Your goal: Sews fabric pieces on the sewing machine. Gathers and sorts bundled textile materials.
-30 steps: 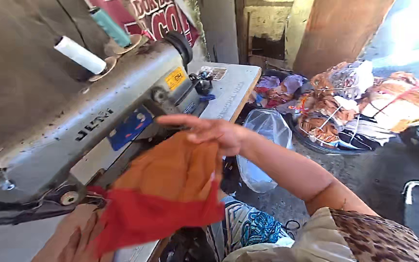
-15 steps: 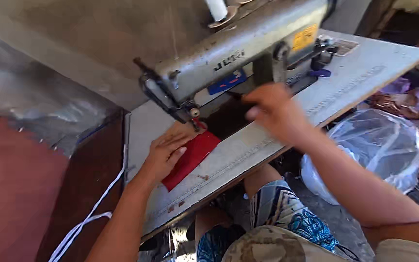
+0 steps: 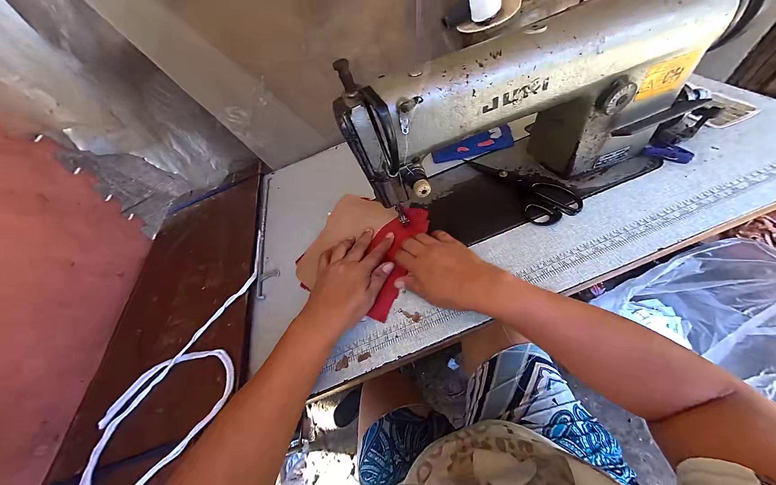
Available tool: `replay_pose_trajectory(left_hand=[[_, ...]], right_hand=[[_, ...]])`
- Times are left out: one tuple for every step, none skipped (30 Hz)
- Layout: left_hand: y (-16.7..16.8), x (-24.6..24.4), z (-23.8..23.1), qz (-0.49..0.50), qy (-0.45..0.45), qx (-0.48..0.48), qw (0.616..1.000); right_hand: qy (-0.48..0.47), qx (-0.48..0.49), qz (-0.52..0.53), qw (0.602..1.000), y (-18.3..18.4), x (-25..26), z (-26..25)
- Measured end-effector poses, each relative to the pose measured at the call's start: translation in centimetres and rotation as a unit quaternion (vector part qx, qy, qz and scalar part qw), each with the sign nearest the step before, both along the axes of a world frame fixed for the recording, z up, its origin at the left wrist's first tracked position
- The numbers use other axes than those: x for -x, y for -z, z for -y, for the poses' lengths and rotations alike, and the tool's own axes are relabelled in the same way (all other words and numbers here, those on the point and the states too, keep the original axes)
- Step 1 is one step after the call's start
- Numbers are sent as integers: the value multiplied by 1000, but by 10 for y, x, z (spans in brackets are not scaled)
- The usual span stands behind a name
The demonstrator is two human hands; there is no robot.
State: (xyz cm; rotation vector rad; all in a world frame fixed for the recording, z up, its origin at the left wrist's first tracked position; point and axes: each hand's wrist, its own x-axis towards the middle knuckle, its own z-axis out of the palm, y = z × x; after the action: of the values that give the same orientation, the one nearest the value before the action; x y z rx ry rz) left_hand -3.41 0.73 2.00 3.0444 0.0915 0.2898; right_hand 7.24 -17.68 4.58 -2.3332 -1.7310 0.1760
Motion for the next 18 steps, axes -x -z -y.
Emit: replay_pose_trajectory(left_hand=[[-5, 2, 9, -14, -15, -28, 999], [-9, 3, 16, -22, -24, -54, 998], [-12, 3, 21, -27, -30, -76, 996], [-13, 2, 24, -26, -32, -95, 995], [-14, 1, 27, -29, -36, -107, 993], [-15, -1, 29, -36, -40, -115, 992], [-17, -4, 30, -44, -45, -119, 991], [-19, -7, 32, -52, -52, -122, 990], [-21, -10, 34, -58, -59, -124, 989], [-23, -13, 36, -67, -65, -126, 988], [-26, -16, 37, -80, -69, -125, 987], [-31, -18, 35, -94, -71, -113, 987], [-38, -19, 31, -108, -69, -87, 988], [-45, -19, 23, -107, -60, -49, 991], [-51, -17, 12, -86, -39, -8, 995], [-54, -15, -2, -55, -7, 30, 998], [-55, -11, -15, -10, 30, 69, 997], [-52, -8, -28, 39, 72, 95, 992]], right_hand=[[5, 4, 9, 1000, -2, -5, 2], [8, 8, 19, 1000, -3, -9, 3], [12, 12, 29, 999, -4, -13, 4], [16, 16, 36, 999, -4, -17, 5], [20, 20, 42, 999, -4, -20, 5], [25, 20, 47, 998, -3, -22, 6], [32, 17, 52, 998, -2, -24, 6], [39, 16, 57, 997, 0, -27, 6], [46, 17, 63, 997, 1, -29, 5], [54, 16, 65, 996, 3, -31, 6], [63, 13, 67, 996, 4, -33, 7], [74, 8, 72, 995, 4, -35, 8], [85, 1, 77, 993, 3, -35, 10], [94, -7, 84, 992, 0, -33, 12], [92, -27, 94, 991, -2, -29, 15], [78, -65, 103, 989, -1, -23, 17], [53, -105, 100, 988, 2, -14, 17], [21, -131, 89, 987, 6, -3, 17]])
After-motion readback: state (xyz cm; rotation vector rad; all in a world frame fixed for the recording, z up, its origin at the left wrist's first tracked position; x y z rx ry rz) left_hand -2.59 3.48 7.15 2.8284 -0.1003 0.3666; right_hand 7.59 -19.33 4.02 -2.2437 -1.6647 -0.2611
